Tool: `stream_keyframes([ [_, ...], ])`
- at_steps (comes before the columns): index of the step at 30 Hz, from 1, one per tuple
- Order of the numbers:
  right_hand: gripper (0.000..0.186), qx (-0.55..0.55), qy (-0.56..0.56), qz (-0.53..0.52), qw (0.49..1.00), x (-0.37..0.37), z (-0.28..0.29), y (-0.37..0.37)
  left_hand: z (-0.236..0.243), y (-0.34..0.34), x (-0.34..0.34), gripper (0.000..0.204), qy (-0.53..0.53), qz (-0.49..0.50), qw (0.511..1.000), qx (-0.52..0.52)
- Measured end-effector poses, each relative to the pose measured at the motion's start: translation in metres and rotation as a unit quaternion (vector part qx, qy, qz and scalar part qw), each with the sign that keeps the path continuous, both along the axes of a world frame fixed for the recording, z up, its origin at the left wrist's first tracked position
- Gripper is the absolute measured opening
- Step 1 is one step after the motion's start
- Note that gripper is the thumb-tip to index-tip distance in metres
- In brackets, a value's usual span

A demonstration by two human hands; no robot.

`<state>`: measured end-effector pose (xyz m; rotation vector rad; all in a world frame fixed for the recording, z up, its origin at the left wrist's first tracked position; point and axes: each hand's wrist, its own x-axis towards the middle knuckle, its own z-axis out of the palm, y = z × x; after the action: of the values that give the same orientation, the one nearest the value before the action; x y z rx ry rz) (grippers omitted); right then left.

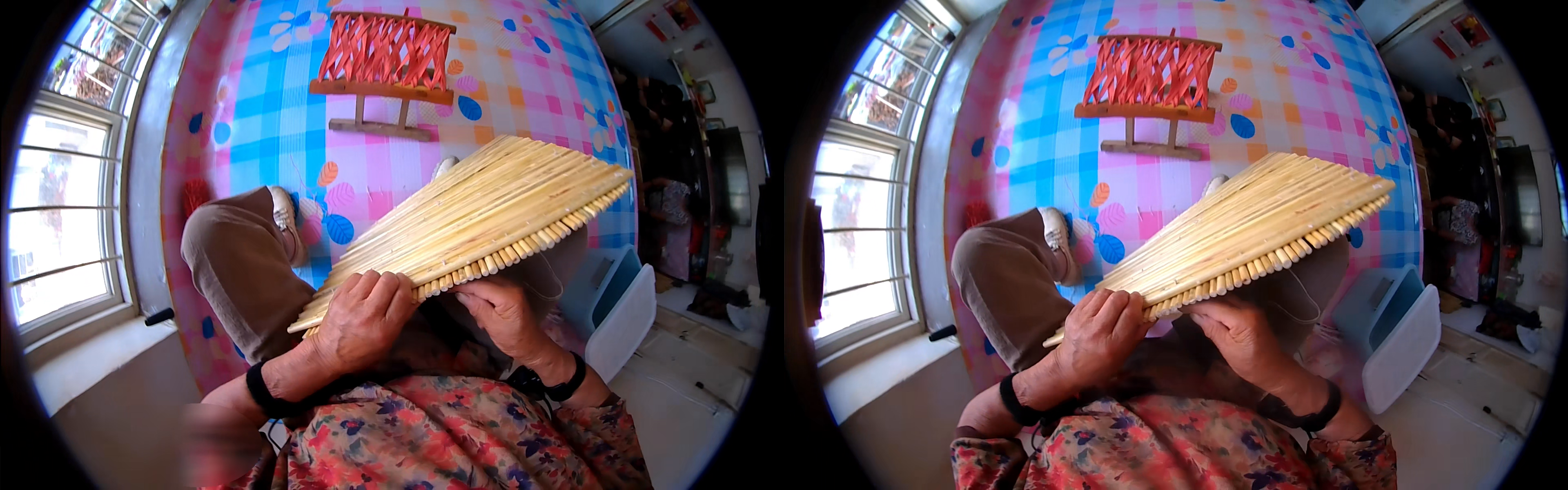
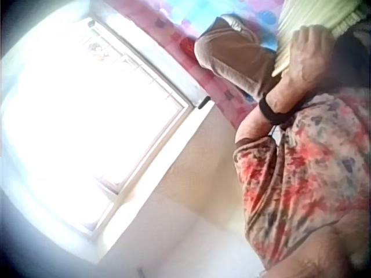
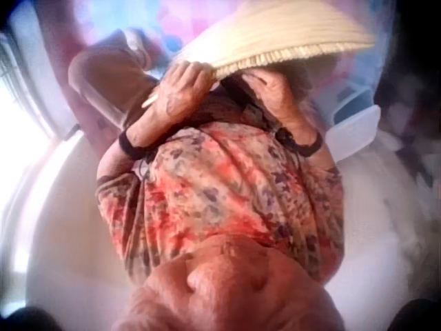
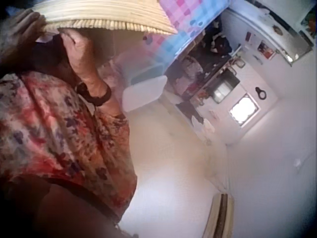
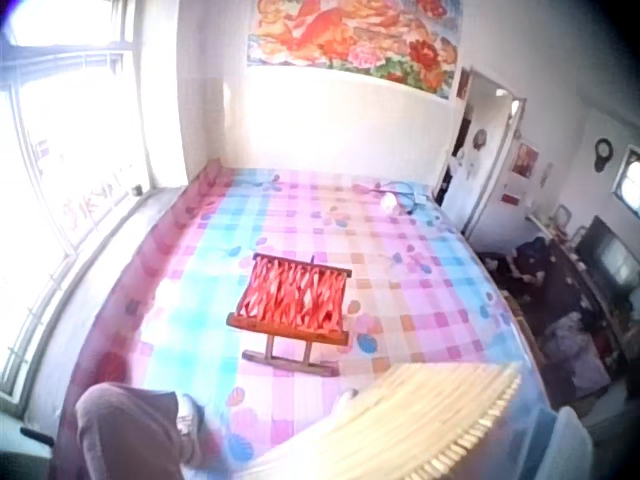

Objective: The person sews together a bamboo blind by hand using a long white thread and a large needle, passing the needle through the slats and securing the edge, then cutting the thread with scissors.

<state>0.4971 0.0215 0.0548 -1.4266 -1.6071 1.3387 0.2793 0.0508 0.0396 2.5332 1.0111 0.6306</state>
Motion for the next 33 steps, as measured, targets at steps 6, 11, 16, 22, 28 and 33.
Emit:
stream_keyframes([
  [6, 0.015, -0.208, 0.067, -0.023, 0.975, 0.022, 0.001, -0.016, 0.001, -0.018, -0.004, 0.041, 0.006, -0.023, 0.998, -0.054],
  [11, 0.017, -0.224, 0.007, 0.005, 0.975, 0.032, 0.008, -0.024, -0.001, -0.029, -0.006, 0.04, 0.007, -0.02, 0.997, -0.081],
  [16, 0.019, -0.133, -0.015, 0.045, 0.99, 0.037, 0.012, -0.025, -0.001, -0.029, -0.006, 0.039, 0.028, -0.044, 0.997, -0.058],
  [22, 0.022, -0.235, -0.013, 0.015, 0.972, 0.038, 0.017, -0.029, -0.006, -0.026, -0.005, 0.039, 0.011, -0.068, 0.997, -0.015],
  [28, 0.023, -0.1, -0.057, 0.086, 0.99, 0.034, 0.019, -0.018, -0.008, -0.025, -0.006, 0.038, -0.005, -0.084, 0.996, -0.014],
  [33, 0.024, -0.106, -0.029, 0.063, 0.992, 0.028, 0.016, -0.018, -0.005, -0.02, -0.007, 0.037, 0.011, -0.099, 0.995, -0.007],
])
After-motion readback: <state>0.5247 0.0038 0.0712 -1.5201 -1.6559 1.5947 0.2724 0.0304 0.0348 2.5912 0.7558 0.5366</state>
